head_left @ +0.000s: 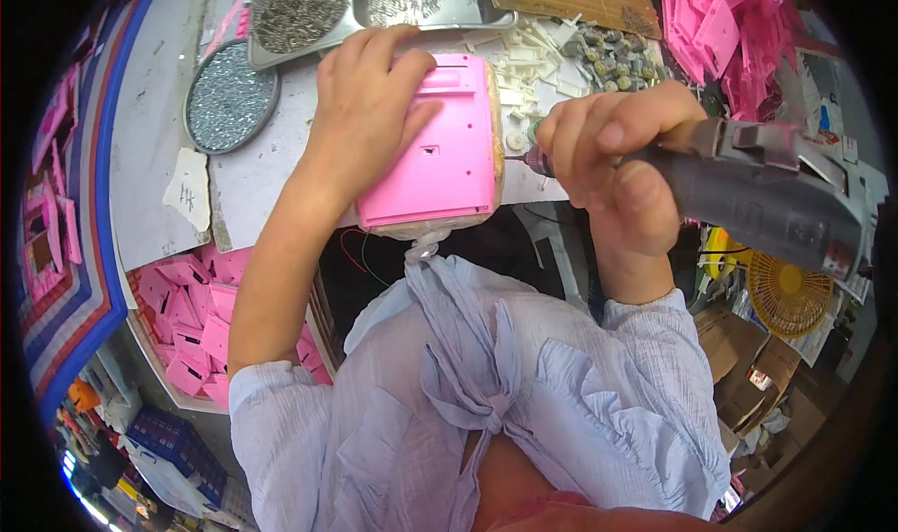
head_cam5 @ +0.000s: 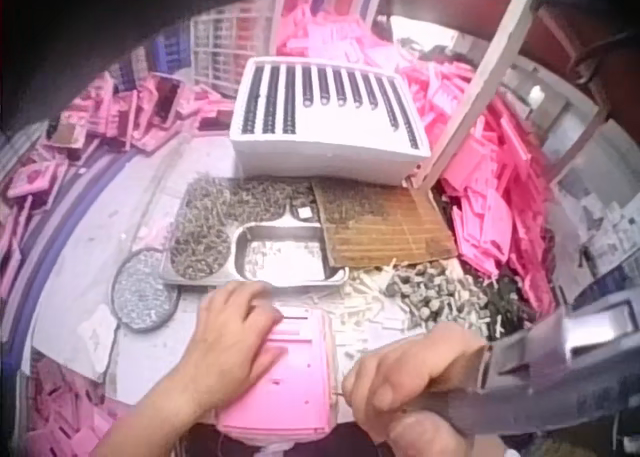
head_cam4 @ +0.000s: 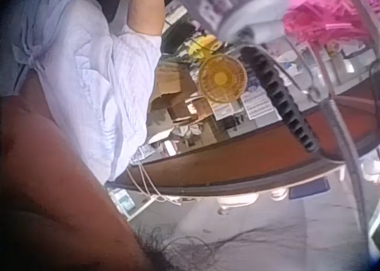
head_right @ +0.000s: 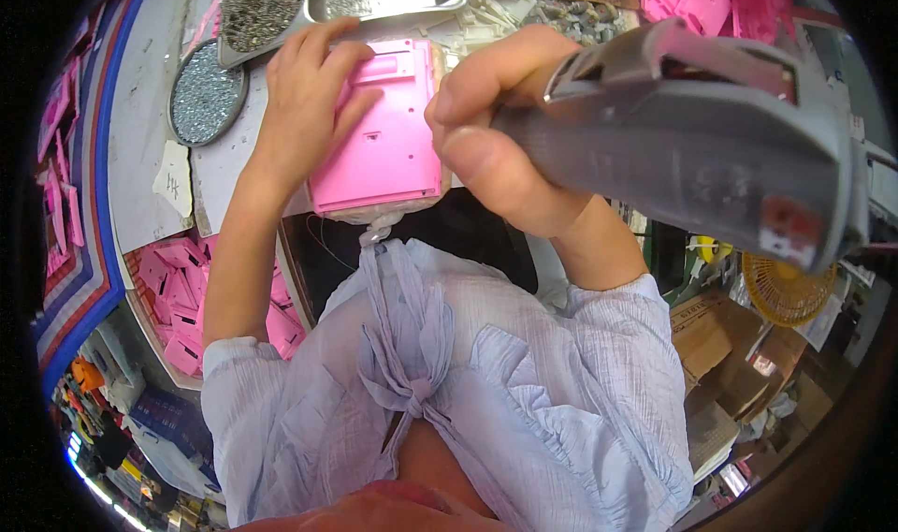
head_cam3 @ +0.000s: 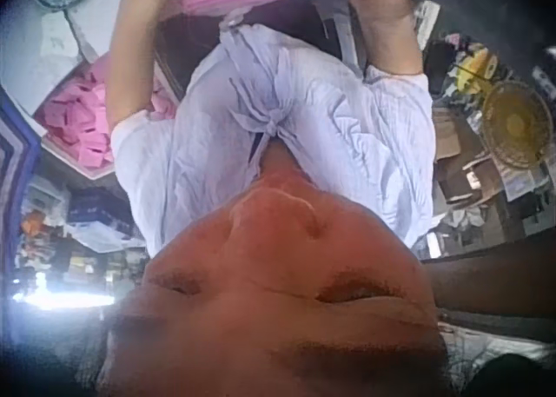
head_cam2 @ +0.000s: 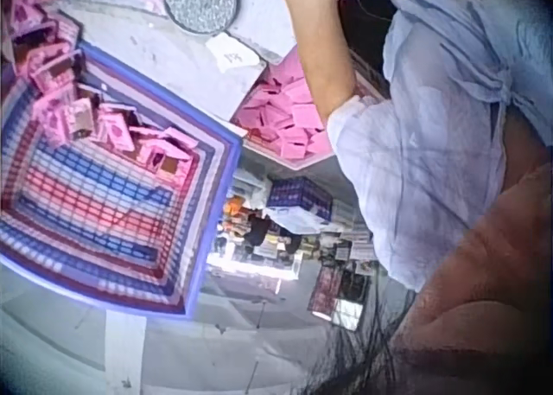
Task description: Assembling electronic components into a pink toy housing, including soldering and fastening screws.
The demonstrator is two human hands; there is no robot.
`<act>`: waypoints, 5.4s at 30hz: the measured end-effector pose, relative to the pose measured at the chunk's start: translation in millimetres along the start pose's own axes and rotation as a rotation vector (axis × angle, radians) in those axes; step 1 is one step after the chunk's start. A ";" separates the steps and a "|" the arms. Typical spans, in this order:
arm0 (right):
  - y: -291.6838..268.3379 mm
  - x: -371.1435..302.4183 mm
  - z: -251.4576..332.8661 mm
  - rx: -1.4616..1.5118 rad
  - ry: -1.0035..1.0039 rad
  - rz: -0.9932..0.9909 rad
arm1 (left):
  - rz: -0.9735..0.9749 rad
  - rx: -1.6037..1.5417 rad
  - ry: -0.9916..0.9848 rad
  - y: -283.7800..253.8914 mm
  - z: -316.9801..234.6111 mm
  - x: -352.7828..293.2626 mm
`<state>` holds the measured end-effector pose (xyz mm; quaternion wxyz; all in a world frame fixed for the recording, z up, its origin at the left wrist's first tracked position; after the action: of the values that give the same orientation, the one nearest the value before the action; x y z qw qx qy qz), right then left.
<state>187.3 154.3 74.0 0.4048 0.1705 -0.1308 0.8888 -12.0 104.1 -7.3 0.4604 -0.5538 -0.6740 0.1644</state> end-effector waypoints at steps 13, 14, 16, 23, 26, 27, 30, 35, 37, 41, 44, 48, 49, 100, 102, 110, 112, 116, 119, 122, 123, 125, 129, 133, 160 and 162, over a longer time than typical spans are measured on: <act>1.3 -22.7 -37.5 0.153 0.097 -0.043 | 0.015 -0.257 -0.027 7.8 19.1 -11.6; 0.7 -21.1 -35.0 0.154 0.081 -0.054 | 0.021 -0.251 -0.026 7.3 19.5 -12.1; -2.1 -15.1 -30.3 0.147 0.034 -0.061 | -0.005 -0.223 0.002 1.2 18.7 -12.0; -29.2 20.5 -15.2 0.122 -0.141 -0.014 | -0.404 -0.121 -0.195 -104.1 3.1 -98.0; -70.3 22.5 -23.6 0.191 -0.135 0.031 | -0.514 -0.066 -0.712 -153.8 18.8 -224.2; -80.1 20.9 -33.0 0.255 -0.098 0.024 | -0.500 -0.066 -0.960 -160.7 24.7 -282.7; -78.6 30.2 -47.8 0.284 -0.039 0.050 | -0.656 0.130 -1.466 -166.8 48.2 -499.2; -54.9 53.2 -67.7 0.302 -0.002 0.105 | -1.408 -0.097 -1.745 -193.4 78.5 -655.5; -32.5 56.0 -65.7 0.278 -0.009 0.088 | -1.622 -0.056 -1.521 -208.1 88.8 -654.5; -27.5 57.3 -53.4 0.115 -0.018 0.040 | -0.945 0.192 -1.035 -218.5 141.9 -473.7; -42.1 53.7 -43.1 -0.135 0.066 -0.083 | -0.695 0.435 -0.809 -260.8 161.0 -300.4; -51.1 53.1 -34.3 -0.217 0.053 -0.182 | -0.701 0.957 -0.634 -361.2 264.4 -240.4; -51.8 52.7 -30.5 -0.244 0.043 -0.199 | -0.716 1.183 -0.730 -375.9 287.6 -241.2; 29.1 -17.3 -103.2 -1.089 -0.244 0.342 | 0.148 -0.138 -0.040 -13.0 -13.3 -78.2; 30.3 -15.5 -98.4 -1.173 -0.287 0.396 | 0.174 -0.183 -0.030 -13.8 -17.7 -78.8; 19.6 -11.9 -105.0 -1.094 -0.266 0.495 | 0.244 -0.170 -0.093 17.9 -56.9 -56.6; 17.5 -8.4 -107.2 -1.072 -0.257 0.517 | 0.231 -0.108 -0.062 21.2 -54.0 -53.1; 16.7 -8.2 -108.1 -1.063 -0.256 0.529 | 0.196 -0.101 0.150 25.2 -40.0 -54.4; 15.4 -8.5 -108.9 -1.061 -0.257 0.529 | 0.234 -0.162 0.269 19.7 -40.6 -55.3; 15.8 -8.1 -107.2 -1.078 -0.241 0.533 | 0.260 -0.234 0.350 11.5 -47.5 -69.8; 15.7 -8.4 -105.0 -1.087 -0.231 0.534 | 0.267 -0.261 0.377 8.0 -51.9 -79.7; 18.1 -7.2 -96.3 -1.120 -0.260 0.527 | 0.207 -0.293 0.329 4.3 -52.9 -105.8; 41.5 -26.1 -69.0 -0.928 -0.321 0.560 | 0.032 -0.320 0.202 -3.7 -51.5 -138.8; 69.2 -56.5 -76.7 -0.856 -0.284 0.617 | -0.138 -0.309 -0.180 -11.7 -32.8 -159.2; 101.6 -78.6 -69.2 -1.030 -0.253 0.410 | 0.016 -0.522 -0.283 -19.1 -15.3 -147.8; 87.3 -77.2 -67.5 -1.024 -0.247 0.419 | 0.090 -0.491 -0.189 -12.2 -1.8 -149.8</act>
<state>154.7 71.5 -27.0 0.2326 0.0254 -0.6225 0.7468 -23.4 -35.0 -63.2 0.2395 -0.6606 -0.7084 0.0671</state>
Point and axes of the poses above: each hand's wrist, its own x-axis towards the middle knuckle, its own y-axis out of the palm, z = x × y, the point moved 3 cm from there along x, towards the middle knuckle, and after that the axes turned 12 degrees about -x, right-handed, at the moved point
